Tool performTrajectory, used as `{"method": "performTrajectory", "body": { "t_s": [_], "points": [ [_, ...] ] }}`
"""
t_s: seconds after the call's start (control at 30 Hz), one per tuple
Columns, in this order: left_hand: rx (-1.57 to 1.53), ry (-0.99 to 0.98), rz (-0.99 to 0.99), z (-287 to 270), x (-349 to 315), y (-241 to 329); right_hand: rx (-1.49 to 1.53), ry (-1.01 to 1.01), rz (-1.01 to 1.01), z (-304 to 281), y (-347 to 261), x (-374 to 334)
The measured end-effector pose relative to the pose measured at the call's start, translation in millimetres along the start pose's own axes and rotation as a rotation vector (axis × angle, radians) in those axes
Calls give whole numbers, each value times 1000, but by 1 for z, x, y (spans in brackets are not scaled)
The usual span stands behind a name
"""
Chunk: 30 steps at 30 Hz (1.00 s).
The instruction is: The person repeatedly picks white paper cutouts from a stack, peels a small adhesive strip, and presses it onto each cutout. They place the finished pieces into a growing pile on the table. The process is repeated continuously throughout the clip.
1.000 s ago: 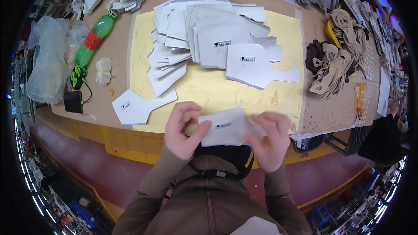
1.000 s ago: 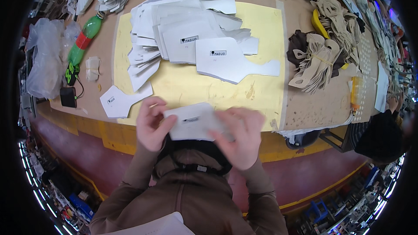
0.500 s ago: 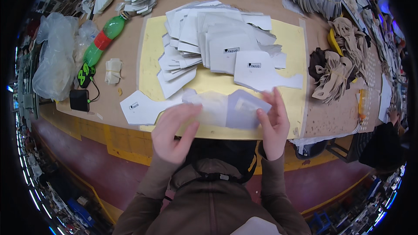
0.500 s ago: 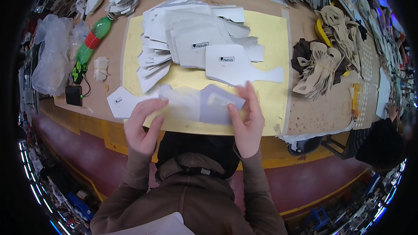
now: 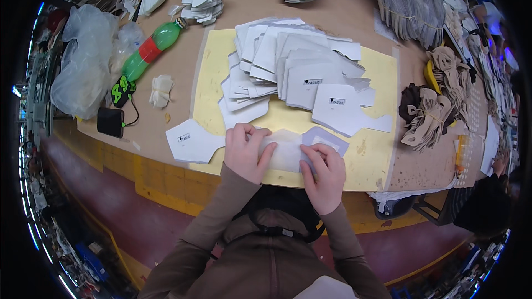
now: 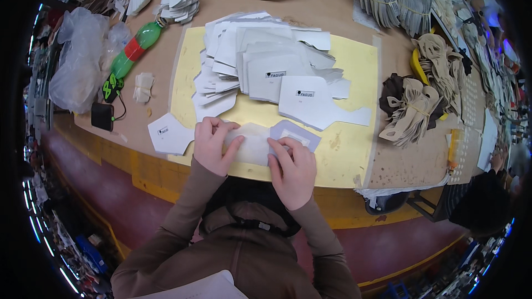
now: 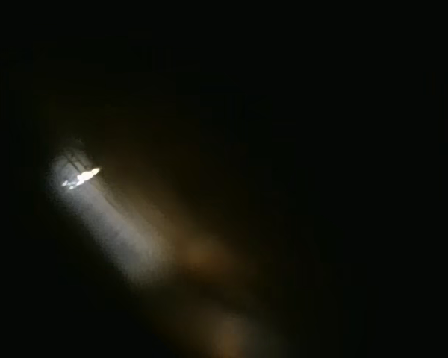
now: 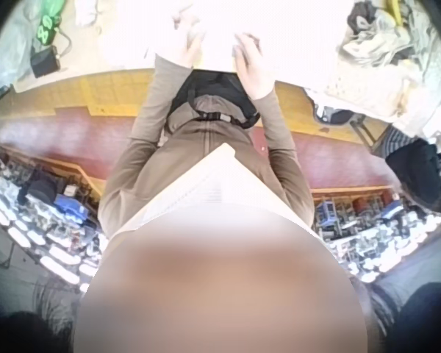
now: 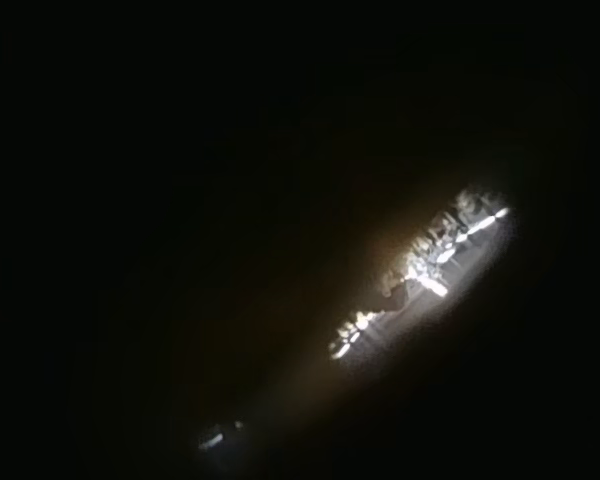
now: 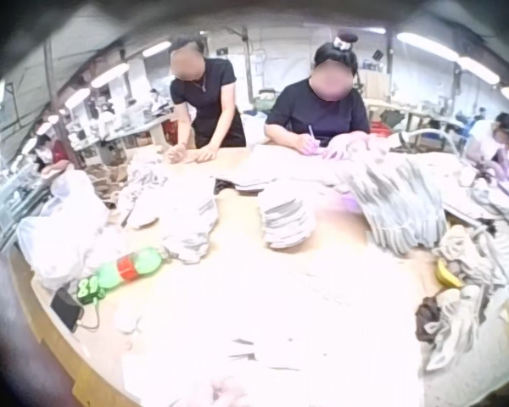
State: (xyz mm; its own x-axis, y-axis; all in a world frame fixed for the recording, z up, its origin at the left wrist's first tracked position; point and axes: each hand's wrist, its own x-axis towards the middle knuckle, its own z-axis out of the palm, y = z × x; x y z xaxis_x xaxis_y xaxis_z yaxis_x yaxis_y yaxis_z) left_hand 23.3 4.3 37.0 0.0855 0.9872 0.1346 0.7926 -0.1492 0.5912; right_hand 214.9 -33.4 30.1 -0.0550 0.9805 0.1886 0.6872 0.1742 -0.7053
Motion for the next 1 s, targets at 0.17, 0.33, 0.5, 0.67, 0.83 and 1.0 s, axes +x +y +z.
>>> {"method": "performTrajectory", "body": {
  "t_s": [0.17, 0.33, 0.5, 0.67, 0.83, 1.0],
  "points": [
    [-126, 34, 38, -2, 0, 1, 11, 20, -14, -1, 0, 0],
    [-475, -242, -169, -7, 1, 14, 31, -24, -22, -3, 1, -1],
    [-1067, -416, -420, 10, 5, 29, 291, -160, 128, -22, 1, -3],
    [-1270, -350, -517, 21, 5, 31, 447, -99, 301, -26, -1, -1],
    [-780, -156, -187, 10, 3, 14, 458, 48, 418, -13, -4, 7],
    [-471, -160, 52, 15, 3, 7, 368, 112, 430, -21, -2, 8]
  ]
}}
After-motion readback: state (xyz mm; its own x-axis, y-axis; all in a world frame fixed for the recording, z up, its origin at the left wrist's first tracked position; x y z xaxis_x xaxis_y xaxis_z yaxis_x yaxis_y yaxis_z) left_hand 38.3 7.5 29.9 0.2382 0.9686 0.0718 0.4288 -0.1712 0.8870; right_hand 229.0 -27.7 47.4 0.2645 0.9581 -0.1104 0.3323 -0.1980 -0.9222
